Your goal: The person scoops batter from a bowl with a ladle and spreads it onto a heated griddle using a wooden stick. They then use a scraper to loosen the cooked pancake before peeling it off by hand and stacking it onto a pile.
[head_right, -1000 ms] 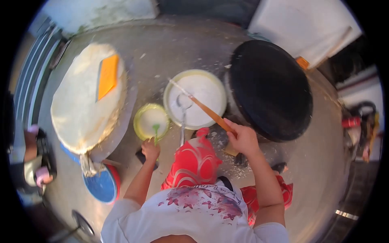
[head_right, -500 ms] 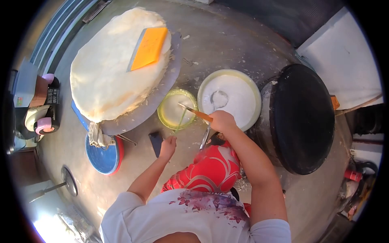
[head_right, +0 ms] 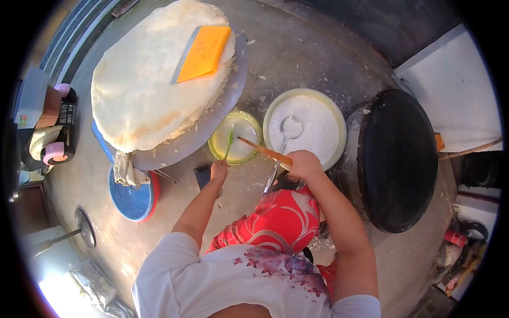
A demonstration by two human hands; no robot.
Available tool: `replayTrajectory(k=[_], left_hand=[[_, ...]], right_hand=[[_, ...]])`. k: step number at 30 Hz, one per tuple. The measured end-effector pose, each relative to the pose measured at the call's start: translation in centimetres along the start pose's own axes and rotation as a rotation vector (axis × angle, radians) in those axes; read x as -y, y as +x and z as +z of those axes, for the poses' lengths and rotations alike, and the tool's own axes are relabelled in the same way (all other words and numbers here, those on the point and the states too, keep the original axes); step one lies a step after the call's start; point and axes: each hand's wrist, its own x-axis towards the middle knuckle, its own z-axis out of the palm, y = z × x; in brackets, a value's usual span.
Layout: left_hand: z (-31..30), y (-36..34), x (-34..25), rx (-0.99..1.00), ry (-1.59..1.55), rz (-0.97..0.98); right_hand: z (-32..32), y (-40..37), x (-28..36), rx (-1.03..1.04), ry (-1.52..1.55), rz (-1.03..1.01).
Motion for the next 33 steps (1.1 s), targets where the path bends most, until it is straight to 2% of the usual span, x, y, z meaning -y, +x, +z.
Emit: replayTrajectory(k=[1, 3, 5, 6, 9, 11, 14, 15, 19, 21, 25, 28, 30, 31, 33], left_hand=[[-0.2, -0.6, -0.2, -0.001, -0.037, 0.029], [-0.2, -2.5, -0.3, -0.007, -0.071, 0.056], [-0.1, -4.5, -0.2, 0.019, -0.067, 0.328], [-0.3, -4.6, -0.5, 0.017, -0.061, 0.324], [-0.7, -3.9, -0.7, 0.072, -0.138, 0.259], [-0.5, -2.1, -0.4, 0.091, -0.238, -0.065], [-1.0, -0.8, 0.4, -0.004, -0.105, 0.006], [-1.9, -1.1, -0.3, 0.022, -0.076, -0.039], [-4.5, -3.0, -2.7, 0.027, 0.083, -0.053], [-5.2, -3.9, -3.2, -0.026, 0.198, 0.027], [-6.0, -5.9, -2.9, -0.063, 0.292, 0.089], [-6.5, -7.2, -2.6, -0.094, 0.166, 0.091], [-5.4, -7.0, -1.4, -0.009, -0.01, 0.123], [-4.1, -6.3, -0.2, -0.01, -0.009, 0.125], [-2.0, -4.9, 1.7, 0.01, -0.281, 0.321]], right_hand=[[0.3, -0.1, 0.1, -0.001, 0.001, -0.002], [1.1, -0.1, 0.4, -0.209, -0.173, -0.12], [1.6, 0.7, 0.5, -0.236, -0.242, -0.148], [1.6, 0.8, 0.8, -0.257, -0.311, -0.17], [0.8, -0.3, 1.3, -0.286, -0.237, -0.156], [0.3, -1.9, 0.9, -0.327, -0.229, -0.175], [-0.6, -4.8, -0.4, -0.369, -0.179, -0.138], [-0.6, -5.5, -0.9, -0.372, -0.134, -0.085], [-0.3, -6.0, -1.8, -0.32, -0.077, -0.074], [0.1, -5.2, -1.3, -0.084, 0.026, -0.018], [-0.9, -3.4, 0.2, -0.157, -0.04, -0.05], [-0.6, -2.2, 0.5, -0.191, -0.118, -0.069], [-0.6, -2.0, 0.6, -0.293, -0.342, -0.135], [-0.8, -2.3, 0.5, -0.295, -0.341, -0.134], [-1.4, -3.8, 0.5, -0.36, -0.353, -0.222]])
